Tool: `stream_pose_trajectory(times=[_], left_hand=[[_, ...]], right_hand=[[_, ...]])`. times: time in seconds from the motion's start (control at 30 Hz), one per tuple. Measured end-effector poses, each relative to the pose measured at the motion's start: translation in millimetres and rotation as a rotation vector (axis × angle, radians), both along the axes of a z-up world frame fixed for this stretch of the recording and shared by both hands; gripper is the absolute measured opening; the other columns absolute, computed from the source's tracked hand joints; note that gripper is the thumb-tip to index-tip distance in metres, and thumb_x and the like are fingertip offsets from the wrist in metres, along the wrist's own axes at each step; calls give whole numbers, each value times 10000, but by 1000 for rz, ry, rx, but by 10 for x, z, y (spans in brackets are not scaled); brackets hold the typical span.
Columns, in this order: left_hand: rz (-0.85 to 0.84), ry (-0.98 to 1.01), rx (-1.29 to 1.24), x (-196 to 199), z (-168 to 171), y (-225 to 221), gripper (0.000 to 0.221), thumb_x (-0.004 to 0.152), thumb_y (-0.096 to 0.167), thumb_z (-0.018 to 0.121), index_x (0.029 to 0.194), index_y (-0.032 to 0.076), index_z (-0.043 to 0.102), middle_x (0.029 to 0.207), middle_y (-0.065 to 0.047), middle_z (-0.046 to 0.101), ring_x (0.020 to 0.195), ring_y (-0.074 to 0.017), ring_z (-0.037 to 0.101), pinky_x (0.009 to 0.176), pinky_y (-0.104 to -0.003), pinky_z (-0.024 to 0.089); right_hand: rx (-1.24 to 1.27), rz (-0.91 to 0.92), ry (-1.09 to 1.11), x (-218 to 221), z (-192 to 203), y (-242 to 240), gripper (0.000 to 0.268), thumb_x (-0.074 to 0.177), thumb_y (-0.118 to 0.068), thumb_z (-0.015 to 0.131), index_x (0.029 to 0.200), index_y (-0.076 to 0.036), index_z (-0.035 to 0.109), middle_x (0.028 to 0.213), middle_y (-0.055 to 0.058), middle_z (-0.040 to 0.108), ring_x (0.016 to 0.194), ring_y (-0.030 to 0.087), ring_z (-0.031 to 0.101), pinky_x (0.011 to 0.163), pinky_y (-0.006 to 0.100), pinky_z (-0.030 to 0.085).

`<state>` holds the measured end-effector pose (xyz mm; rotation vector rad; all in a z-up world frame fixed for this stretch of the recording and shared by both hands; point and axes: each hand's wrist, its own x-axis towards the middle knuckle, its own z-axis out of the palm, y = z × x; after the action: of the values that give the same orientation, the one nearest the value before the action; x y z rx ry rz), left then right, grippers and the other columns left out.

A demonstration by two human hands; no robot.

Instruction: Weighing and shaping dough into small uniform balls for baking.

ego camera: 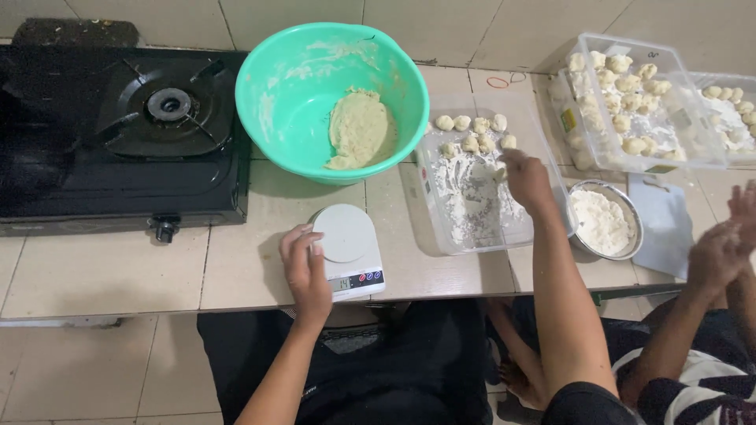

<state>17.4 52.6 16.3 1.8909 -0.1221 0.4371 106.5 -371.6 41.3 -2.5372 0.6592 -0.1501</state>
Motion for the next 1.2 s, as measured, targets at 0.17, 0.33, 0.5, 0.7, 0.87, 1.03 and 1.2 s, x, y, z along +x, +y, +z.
stream_pose_trajectory(times=[0.17, 0.33, 0.5, 0.7, 0.87, 1.03, 1.2], left_hand=[[171, -134, -308, 99, -49, 214, 246, 1118, 271, 363, 986, 136, 520, 1059, -19, 482, 1154, -220, 533, 1058, -368, 387], [156, -68, -360, 171, -48, 327, 180, 1119, 219, 392, 1037, 114, 512, 1072, -29, 490, 1114, -174, 535, 997, -312, 411], [65, 26, -132, 182, -141, 398, 136, 1088, 205, 522, 1130, 101, 597, 1074, -59, 594, 1097, -256, 603, 986, -397, 452], [-48, 140, 238, 174, -45, 422, 186, 1035, 236, 583, 1186, 145, 644, 1106, -38, 644, 1124, -299, 584, 975, -484, 440], [1, 381, 568, 51, 98, 287, 510, 1098, 434, 384, 1381, 62, 588, 1470, -176, 469, 1408, -454, 318, 1050, -694, 198], [19, 410, 580, 13, 265, 234, 525, 1108, 394, 360, 1369, 11, 607, 1546, -218, 418, 1478, -473, 212, 1065, -711, 108], [16, 312, 547, 35, 44, 352, 469, 1094, 401, 413, 1322, 67, 650, 1481, -149, 481, 1472, -417, 246, 1047, -653, 140]], right_hand=[[240, 42, -490, -339, 256, 174, 215, 1021, -7, 660, 1198, 114, 681, 989, 308, 695, 844, 389, 696, 801, 513, 535], [213, 65, -418, -492, 387, 393, 204, 981, -146, 837, 1010, 13, 713, 762, 163, 650, 653, 246, 626, 654, 396, 477], [422, 206, -298, -632, 553, 1228, 104, 902, -26, 782, 1003, -31, 757, 814, 199, 727, 712, 276, 733, 764, 361, 543], [508, 302, -178, -685, 347, 1988, 189, 861, 35, 774, 1049, 32, 780, 928, 282, 767, 830, 378, 781, 795, 458, 599], [413, 206, -117, -706, 76, 2296, 149, 997, -54, 654, 1060, 2, 777, 821, 194, 771, 764, 275, 781, 718, 376, 580], [250, 189, -66, -728, -438, 2126, 315, 1094, -235, 550, 982, -7, 736, 834, 214, 740, 807, 370, 738, 727, 468, 545], [148, 312, -73, -902, -129, 2154, 171, 986, -55, 596, 1107, 6, 699, 958, 228, 698, 913, 423, 720, 760, 477, 568]])
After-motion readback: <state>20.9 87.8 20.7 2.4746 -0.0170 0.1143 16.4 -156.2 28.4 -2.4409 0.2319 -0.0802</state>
